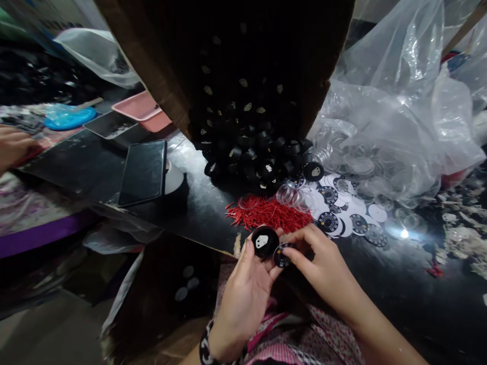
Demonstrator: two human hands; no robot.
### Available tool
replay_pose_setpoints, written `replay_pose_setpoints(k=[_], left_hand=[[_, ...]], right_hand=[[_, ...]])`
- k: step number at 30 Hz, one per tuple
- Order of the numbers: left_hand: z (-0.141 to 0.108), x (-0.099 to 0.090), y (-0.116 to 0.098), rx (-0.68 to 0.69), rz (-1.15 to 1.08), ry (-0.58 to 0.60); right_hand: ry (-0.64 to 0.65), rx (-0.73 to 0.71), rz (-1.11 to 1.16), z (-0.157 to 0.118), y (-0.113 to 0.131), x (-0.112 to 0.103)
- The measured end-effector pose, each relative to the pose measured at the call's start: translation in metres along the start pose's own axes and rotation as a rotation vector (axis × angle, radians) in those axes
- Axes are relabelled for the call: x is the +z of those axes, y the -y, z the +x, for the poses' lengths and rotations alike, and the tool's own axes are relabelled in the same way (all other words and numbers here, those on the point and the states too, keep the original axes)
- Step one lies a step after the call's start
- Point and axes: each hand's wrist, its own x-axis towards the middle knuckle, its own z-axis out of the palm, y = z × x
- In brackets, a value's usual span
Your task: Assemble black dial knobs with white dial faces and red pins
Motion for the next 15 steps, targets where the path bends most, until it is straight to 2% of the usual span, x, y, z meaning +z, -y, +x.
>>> replay_pose_setpoints(k=[5, 9, 15], left_hand=[[0.001, -0.007, 0.006, 0.085, 0.094, -0.034], [0.001, -0.012, 0.013, 0.116, 0.181, -0.023], [0.003, -0.027, 0.012, 0.128, 0.36, 0.006]], right_hand=[[-0.046, 0.05, 0.176, 0.005, 0.01, 0.003], [-0.083, 0.079, 0.118, 0.011, 0.015, 0.014], [-0.018, 0.163, 0.068, 0.01, 0.01, 0.014]])
